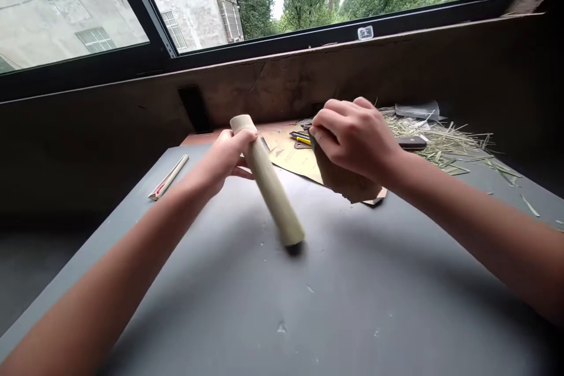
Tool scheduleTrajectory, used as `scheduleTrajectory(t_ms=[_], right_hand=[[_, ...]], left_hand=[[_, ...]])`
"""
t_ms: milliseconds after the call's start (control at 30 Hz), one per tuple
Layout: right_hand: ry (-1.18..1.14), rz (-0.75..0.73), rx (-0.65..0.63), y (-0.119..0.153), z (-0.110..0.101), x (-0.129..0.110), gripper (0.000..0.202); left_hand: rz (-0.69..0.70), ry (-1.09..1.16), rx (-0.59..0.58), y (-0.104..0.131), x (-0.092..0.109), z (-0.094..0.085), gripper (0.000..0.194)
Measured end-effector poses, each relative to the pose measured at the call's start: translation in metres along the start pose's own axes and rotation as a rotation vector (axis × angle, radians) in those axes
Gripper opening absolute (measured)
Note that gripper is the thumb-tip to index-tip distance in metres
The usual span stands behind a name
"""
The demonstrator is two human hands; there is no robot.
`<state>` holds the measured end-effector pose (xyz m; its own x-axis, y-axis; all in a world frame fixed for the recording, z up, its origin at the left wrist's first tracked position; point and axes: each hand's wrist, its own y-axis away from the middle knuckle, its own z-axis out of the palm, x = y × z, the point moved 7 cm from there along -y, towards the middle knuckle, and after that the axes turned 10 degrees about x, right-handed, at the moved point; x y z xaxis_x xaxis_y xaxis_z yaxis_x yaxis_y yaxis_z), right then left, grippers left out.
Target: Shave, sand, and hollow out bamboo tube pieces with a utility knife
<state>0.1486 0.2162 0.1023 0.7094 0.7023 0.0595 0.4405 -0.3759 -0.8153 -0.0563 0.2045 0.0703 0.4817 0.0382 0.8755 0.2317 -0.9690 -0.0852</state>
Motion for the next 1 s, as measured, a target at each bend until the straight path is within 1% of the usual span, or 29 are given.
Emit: scheduleTrajectory(t_ms=[67,100,167,200,233,267,300,333,367,400,467,500,533,567,600,633,667,700,733,767,800,833,867,900,933,1000], right_hand=[[0.023,0.034,0.038,-0.002,-0.012,0.011,0.023],[0.022,0.052,0.043,-0.001,-0.018,0.017,0.022],[-0.019,0.106,0.012,0.006,-0.026,0.026,0.021],[-0.078,0.153,-0.048,0.012,-0.028,0.030,0.021],[-0.164,0.215,-0.147,0.020,-0.027,0.033,0.021],[-0.266,0.288,-0.269,0.031,-0.024,0.033,0.021],[-0.367,0.356,-0.398,0.042,-0.021,0.031,0.022],[-0.447,0.403,-0.510,0.052,-0.019,0.027,0.023],[-0.491,0.423,-0.587,0.060,-0.018,0.021,0.025],[-0.498,0.418,-0.635,0.065,-0.019,0.015,0.026],[-0.467,0.380,-0.685,0.069,-0.020,0.003,0.028],[-0.455,0.366,-0.713,0.070,-0.018,-0.002,0.028],[-0.452,0.362,-0.740,0.070,-0.017,-0.007,0.027],[-0.455,0.364,-0.764,0.071,-0.014,-0.011,0.026],[-0.457,0.364,-0.784,0.071,-0.012,-0.014,0.025],[-0.447,0.355,-0.790,0.072,-0.011,-0.015,0.025],[-0.425,0.340,-0.786,0.072,-0.009,-0.015,0.025],[-0.396,0.323,-0.773,0.073,-0.008,-0.014,0.025],[-0.363,0.308,-0.747,0.074,-0.007,-0.012,0.026],[-0.330,0.296,-0.716,0.075,-0.007,-0.009,0.026],[-0.302,0.292,-0.684,0.075,-0.006,-0.005,0.026],[-0.283,0.298,-0.656,0.077,-0.006,0.000,0.025],[-0.272,0.312,-0.637,0.078,-0.004,0.005,0.024],[-0.267,0.331,-0.623,0.080,-0.003,0.010,0.023],[-0.269,0.353,-0.613,0.081,-0.001,0.015,0.022],[-0.289,0.399,-0.596,0.083,0.003,0.022,0.021]], left_hand=[[-0.061,0.121,0.001,0.000,0.000,0.000,0.038],[-0.085,0.170,0.009,0.004,-0.003,-0.001,0.037],[-0.122,0.248,0.040,0.023,-0.013,-0.004,0.036],[-0.143,0.273,0.055,0.037,-0.020,-0.007,0.036],[-0.176,0.288,0.063,0.053,-0.029,-0.010,0.036],[-0.216,0.291,0.066,0.071,-0.039,-0.013,0.037],[-0.282,0.297,0.056,0.091,-0.051,-0.016,0.039],[-0.417,0.340,0.053,0.112,-0.066,-0.018,0.041],[-0.555,0.371,0.061,0.134,-0.079,-0.021,0.046],[-0.684,0.379,0.080,0.156,-0.091,-0.026,0.053],[-0.879,0.386,0.044,0.192,-0.102,-0.031,0.060],[-0.937,0.375,0.008,0.205,-0.102,-0.033,0.061],[-0.961,0.348,-0.033,0.214,-0.099,-0.036,0.062],[-0.945,0.293,-0.073,0.217,-0.094,-0.039,0.060],[-0.871,0.207,-0.097,0.213,-0.086,-0.042,0.057],[-0.732,0.087,-0.105,0.202,-0.076,-0.047,0.053],[-0.535,-0.068,-0.102,0.187,-0.064,-0.049,0.048],[-0.278,-0.242,-0.085,0.169,-0.047,-0.049,0.043],[0.011,-0.438,-0.071,0.152,-0.029,-0.044,0.040],[0.280,-0.631,-0.077,0.139,-0.015,-0.032,0.041],[0.463,-0.797,-0.110,0.126,-0.010,-0.016,0.044],[0.550,-0.935,-0.175,0.113,-0.012,0.002,0.050],[0.564,-0.966,-0.213,0.099,-0.017,0.017,0.057],[0.562,-0.983,-0.226,0.085,-0.020,0.031,0.061],[0.561,-0.994,-0.237,0.074,-0.022,0.044,0.060],[0.560,-0.993,-0.232,0.059,-0.022,0.066,0.052]])
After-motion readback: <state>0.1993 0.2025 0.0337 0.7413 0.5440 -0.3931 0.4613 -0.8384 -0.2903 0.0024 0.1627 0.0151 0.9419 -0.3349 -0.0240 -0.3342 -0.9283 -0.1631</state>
